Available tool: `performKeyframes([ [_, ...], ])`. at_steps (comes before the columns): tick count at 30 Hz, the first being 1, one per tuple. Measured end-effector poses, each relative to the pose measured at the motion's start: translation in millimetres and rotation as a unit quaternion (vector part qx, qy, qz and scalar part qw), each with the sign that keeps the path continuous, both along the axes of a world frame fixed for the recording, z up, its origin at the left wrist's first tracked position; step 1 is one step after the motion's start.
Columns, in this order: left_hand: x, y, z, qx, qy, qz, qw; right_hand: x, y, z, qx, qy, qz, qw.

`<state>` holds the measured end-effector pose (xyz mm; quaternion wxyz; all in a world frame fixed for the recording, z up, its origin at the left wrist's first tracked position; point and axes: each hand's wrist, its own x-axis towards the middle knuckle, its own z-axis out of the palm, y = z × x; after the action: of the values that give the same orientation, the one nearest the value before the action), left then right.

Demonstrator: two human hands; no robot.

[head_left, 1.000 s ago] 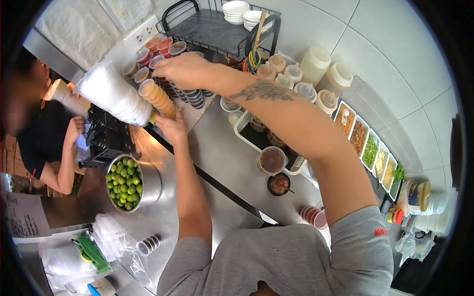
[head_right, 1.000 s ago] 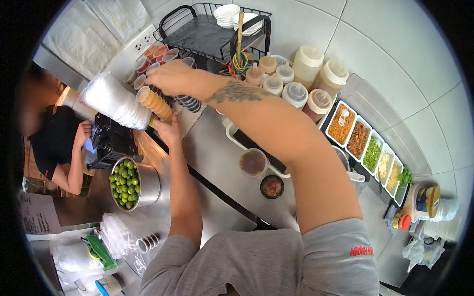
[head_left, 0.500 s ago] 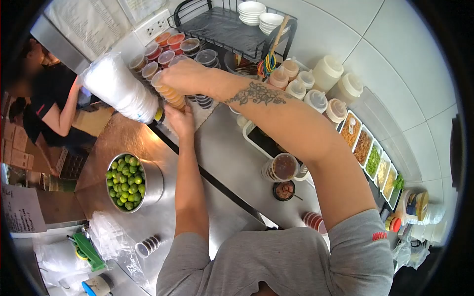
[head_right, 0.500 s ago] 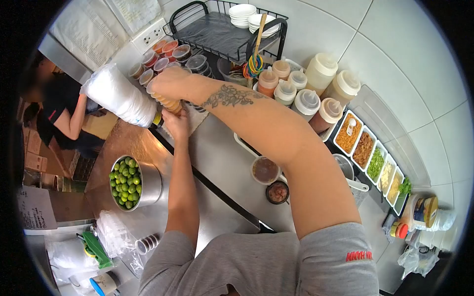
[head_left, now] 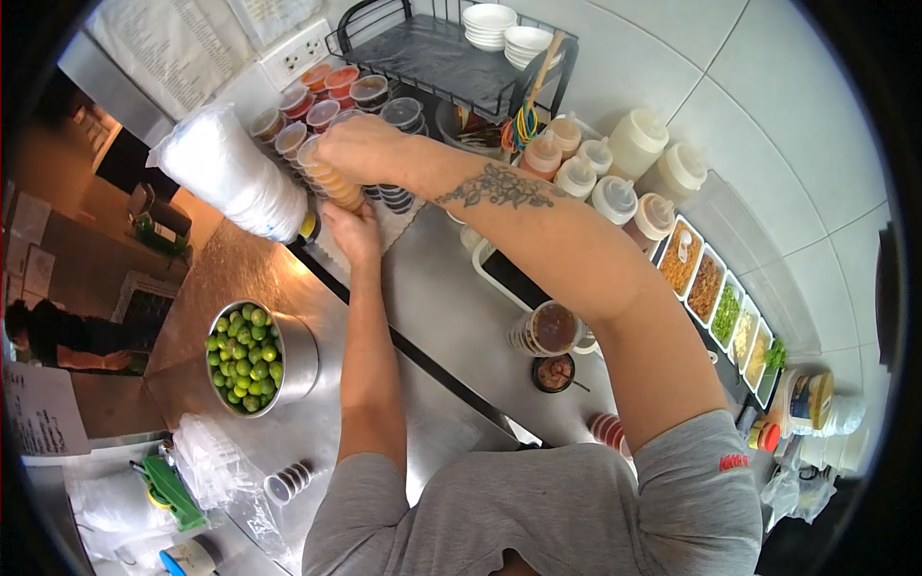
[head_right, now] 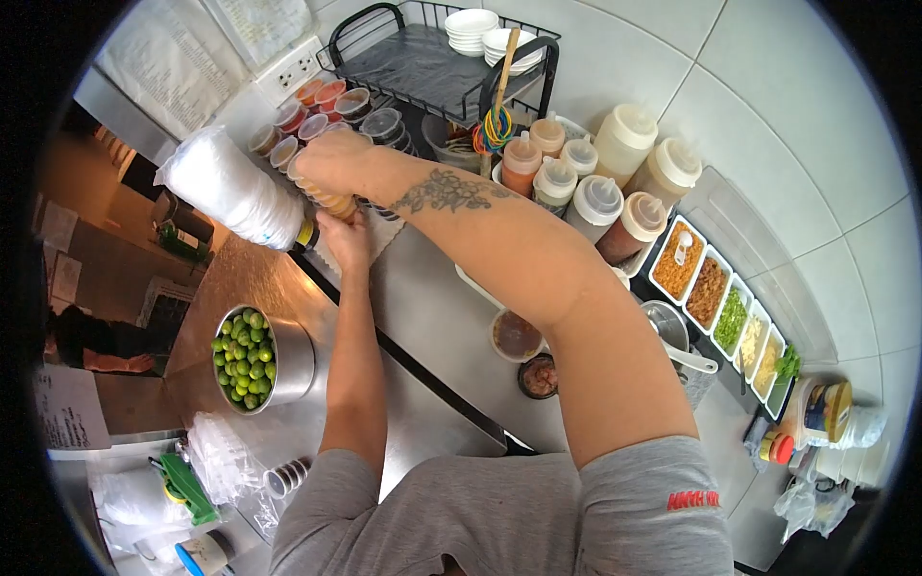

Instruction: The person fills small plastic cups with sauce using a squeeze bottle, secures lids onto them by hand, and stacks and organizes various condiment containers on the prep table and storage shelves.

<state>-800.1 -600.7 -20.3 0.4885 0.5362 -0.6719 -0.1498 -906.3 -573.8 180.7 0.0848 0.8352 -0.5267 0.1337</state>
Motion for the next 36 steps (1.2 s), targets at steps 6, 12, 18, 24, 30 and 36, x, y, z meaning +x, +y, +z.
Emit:
performKeyframes([
  [6,3,17,19,0.033,0.018,0.005,0.999,-1,10,15,0.027,-0.066,0.014,0.997],
  [12,21,58,19,0.071,-0.088,0.012,0.994,-30,41,51,-0.024,-0.109,0.0,0.994],
  [18,17,99,22,0.118,-0.079,-0.245,0.959,-60,116,89,-0.025,-0.084,-0.025,0.996],
  [24,23,209,46,0.235,-0.087,-0.488,0.836,-79,228,98,0.147,-0.053,-0.012,0.988],
  [30,-5,266,20,0.13,-0.123,-0.414,0.892,-77,310,53,0.17,-0.017,-0.019,0.985],
  [36,-9,275,12,0.084,-0.105,-0.326,0.936,-71,311,30,0.085,-0.022,0.011,0.996],
])
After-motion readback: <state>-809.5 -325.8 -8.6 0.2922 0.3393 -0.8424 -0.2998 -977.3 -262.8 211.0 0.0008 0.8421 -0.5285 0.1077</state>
